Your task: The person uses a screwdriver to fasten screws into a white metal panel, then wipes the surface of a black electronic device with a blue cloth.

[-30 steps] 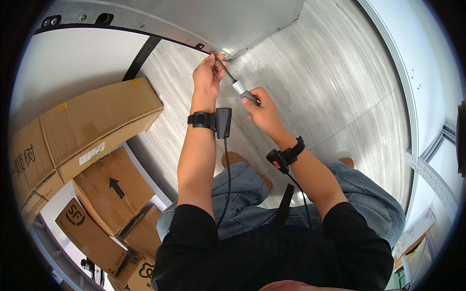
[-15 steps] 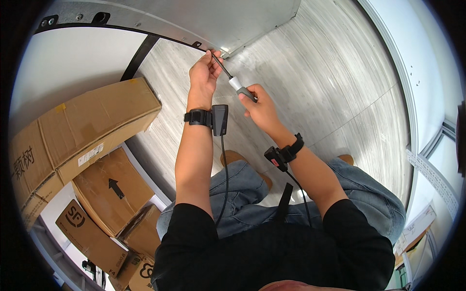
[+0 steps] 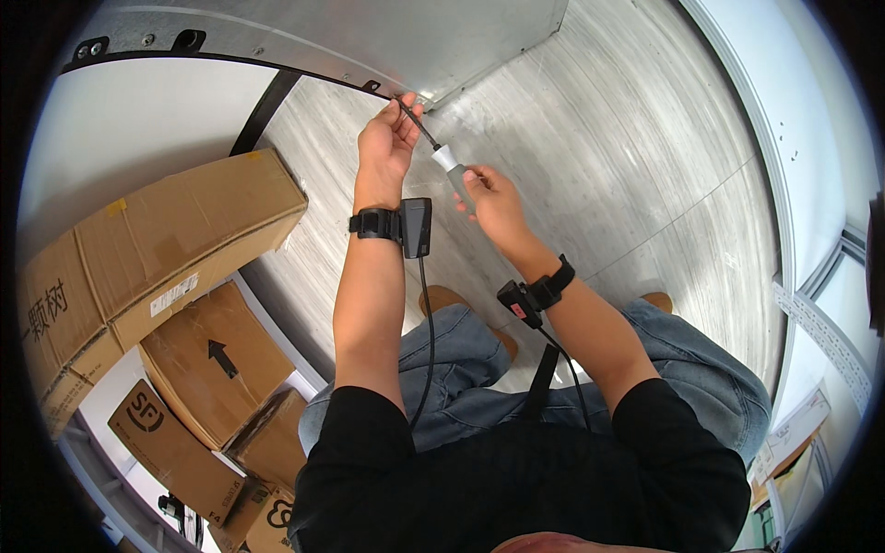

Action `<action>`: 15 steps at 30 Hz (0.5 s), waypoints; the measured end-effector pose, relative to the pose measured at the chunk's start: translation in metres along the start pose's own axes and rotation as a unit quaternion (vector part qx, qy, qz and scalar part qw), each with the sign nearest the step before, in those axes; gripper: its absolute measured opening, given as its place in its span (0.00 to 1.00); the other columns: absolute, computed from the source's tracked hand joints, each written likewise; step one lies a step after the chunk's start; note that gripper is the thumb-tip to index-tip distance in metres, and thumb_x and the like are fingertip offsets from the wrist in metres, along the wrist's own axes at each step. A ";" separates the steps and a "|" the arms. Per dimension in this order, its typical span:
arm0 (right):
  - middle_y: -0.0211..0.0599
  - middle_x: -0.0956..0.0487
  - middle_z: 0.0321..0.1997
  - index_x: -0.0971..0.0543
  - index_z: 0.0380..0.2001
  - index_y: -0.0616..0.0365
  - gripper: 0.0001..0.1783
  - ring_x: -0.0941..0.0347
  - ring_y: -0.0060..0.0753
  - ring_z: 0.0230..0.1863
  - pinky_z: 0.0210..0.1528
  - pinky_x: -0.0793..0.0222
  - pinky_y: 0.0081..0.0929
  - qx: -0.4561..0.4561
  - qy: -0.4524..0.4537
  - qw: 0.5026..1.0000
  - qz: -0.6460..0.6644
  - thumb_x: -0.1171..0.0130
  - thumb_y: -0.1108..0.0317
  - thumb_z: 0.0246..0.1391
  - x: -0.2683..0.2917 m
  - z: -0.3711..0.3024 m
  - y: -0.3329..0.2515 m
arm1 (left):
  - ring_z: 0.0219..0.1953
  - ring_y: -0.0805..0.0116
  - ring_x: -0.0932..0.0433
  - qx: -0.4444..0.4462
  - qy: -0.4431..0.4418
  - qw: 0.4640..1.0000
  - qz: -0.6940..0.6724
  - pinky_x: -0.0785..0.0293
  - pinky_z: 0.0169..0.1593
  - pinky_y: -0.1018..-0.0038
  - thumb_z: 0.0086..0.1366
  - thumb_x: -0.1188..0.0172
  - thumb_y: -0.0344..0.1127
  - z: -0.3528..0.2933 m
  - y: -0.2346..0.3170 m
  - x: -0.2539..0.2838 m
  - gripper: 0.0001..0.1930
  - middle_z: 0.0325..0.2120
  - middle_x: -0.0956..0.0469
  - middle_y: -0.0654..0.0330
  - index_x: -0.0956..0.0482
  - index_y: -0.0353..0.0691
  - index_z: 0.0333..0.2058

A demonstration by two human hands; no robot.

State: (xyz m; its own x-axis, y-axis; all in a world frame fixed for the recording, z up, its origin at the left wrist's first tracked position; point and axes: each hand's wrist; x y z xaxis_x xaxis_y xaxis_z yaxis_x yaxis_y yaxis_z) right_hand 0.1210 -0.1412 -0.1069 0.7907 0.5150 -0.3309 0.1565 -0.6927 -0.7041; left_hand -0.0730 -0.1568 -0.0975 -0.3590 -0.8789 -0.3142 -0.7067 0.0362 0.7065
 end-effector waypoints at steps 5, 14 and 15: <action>0.37 0.24 0.36 0.30 0.42 0.65 0.17 0.26 0.23 0.28 0.25 0.33 0.22 0.066 0.065 0.990 -0.102 0.45 0.60 0.60 -0.007 -0.010 -0.002 | 0.41 0.66 0.20 0.007 0.006 1.000 -0.004 0.22 0.43 0.75 0.71 0.53 0.33 0.000 0.001 -0.002 0.11 0.41 0.19 0.58 0.27 0.34 0.46; 0.32 0.25 0.31 0.30 0.44 0.61 0.18 0.29 0.23 0.32 0.30 0.35 0.24 -0.073 0.014 0.997 0.030 0.40 0.61 0.57 -0.001 -0.015 -0.025 | 0.41 0.67 0.19 -0.003 0.019 1.000 0.014 0.24 0.40 0.77 0.71 0.55 0.31 -0.005 0.002 -0.005 0.12 0.44 0.20 0.57 0.28 0.33 0.48; 0.34 0.24 0.32 0.30 0.45 0.62 0.19 0.28 0.24 0.32 0.30 0.34 0.24 -0.046 0.025 0.999 0.003 0.42 0.59 0.59 -0.001 -0.013 -0.018 | 0.41 0.67 0.19 -0.003 0.018 1.000 0.013 0.24 0.40 0.77 0.71 0.55 0.31 -0.005 0.002 -0.006 0.12 0.44 0.20 0.57 0.28 0.33 0.49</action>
State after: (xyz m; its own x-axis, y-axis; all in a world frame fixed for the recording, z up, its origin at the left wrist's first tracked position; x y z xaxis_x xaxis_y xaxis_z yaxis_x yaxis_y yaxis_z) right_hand 0.1250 -0.1363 -0.0853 0.8200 0.4868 -0.3010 0.2043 -0.7403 -0.6405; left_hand -0.0694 -0.1538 -0.0907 -0.3555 -0.8938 -0.2734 -0.6932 0.0559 0.7186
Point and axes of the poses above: each hand's wrist, its own z-axis towards the middle knuckle, its own x-axis out of the back of the hand, y = z × x
